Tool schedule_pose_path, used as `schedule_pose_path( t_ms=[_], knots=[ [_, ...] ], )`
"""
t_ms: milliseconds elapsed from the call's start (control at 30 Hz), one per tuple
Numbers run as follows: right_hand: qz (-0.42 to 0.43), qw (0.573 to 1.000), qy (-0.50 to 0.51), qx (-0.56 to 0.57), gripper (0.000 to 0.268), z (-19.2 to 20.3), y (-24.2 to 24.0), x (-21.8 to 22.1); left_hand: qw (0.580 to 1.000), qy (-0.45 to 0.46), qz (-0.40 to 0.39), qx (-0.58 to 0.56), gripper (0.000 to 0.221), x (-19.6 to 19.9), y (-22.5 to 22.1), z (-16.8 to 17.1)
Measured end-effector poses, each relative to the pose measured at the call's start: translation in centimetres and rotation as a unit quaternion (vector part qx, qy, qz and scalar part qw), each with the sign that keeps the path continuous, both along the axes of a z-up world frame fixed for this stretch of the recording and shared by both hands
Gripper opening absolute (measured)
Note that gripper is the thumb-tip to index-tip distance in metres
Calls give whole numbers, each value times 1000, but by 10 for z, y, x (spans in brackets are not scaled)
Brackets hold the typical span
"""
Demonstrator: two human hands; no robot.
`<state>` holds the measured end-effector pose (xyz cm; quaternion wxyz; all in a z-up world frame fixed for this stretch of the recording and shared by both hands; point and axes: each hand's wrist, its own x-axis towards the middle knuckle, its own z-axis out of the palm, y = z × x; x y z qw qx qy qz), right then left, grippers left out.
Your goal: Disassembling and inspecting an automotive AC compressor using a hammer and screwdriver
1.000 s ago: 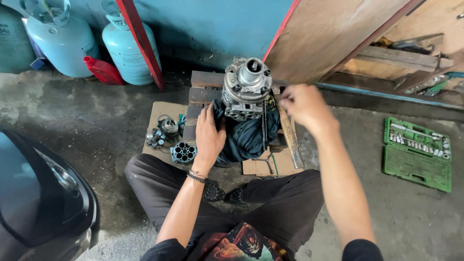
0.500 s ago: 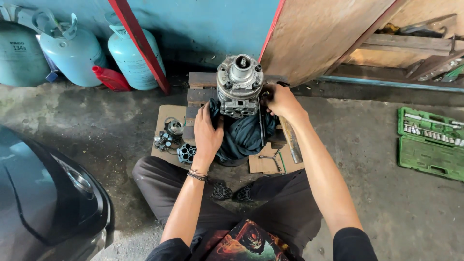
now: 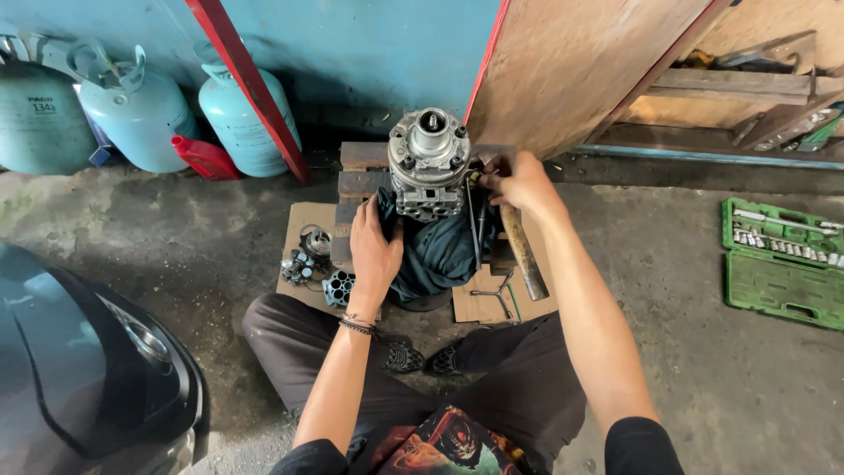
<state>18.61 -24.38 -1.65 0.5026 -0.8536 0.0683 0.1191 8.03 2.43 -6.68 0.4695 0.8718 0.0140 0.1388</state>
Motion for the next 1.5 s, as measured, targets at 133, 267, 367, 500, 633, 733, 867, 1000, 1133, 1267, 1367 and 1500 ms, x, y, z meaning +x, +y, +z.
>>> schedule_pose_path(
  t_ms=[133,267,367,500,633,733,867,1000,1133,1267,1367,1500],
  knots=[
    [-28,997,-27,60,22,7,-8,-2,1000,-1,-8,5,61,2,1,-4],
    [-50,993,-34,97,29,10,-12,-5,1000,2,-4,13,62,1,0,-1],
    [-60,991,-34,112,35,8,-16,-5,1000,-4,-13,-2,59,0,1,2],
    [-104,979,-30,173,39,13,-22,-13,1000,-6,-10,-18,56,-1,3,-2],
    [-171,941,-34,291,41,17,-26,-42,995,-29,0,-92,41,-8,10,14],
    [-243,878,-33,412,25,0,-34,-70,975,-33,14,-218,33,0,22,-12],
    [-314,659,79,680,16,-23,-10,-129,950,-26,50,-306,26,-2,27,-11],
    [-321,487,175,793,17,-38,32,-175,899,-23,106,-424,13,-10,21,13],
    [-331,511,187,771,24,-51,66,-191,843,-27,119,-524,16,-21,15,13],
    [-290,538,215,762,23,-53,85,-196,822,-13,138,-553,17,-53,2,43],
    [-283,570,201,744,21,-64,99,-198,882,39,109,-458,13,-76,-8,71],
    [-298,622,203,695,21,-77,121,-205,912,6,-27,-409,28,-91,-18,66]
  ],
)
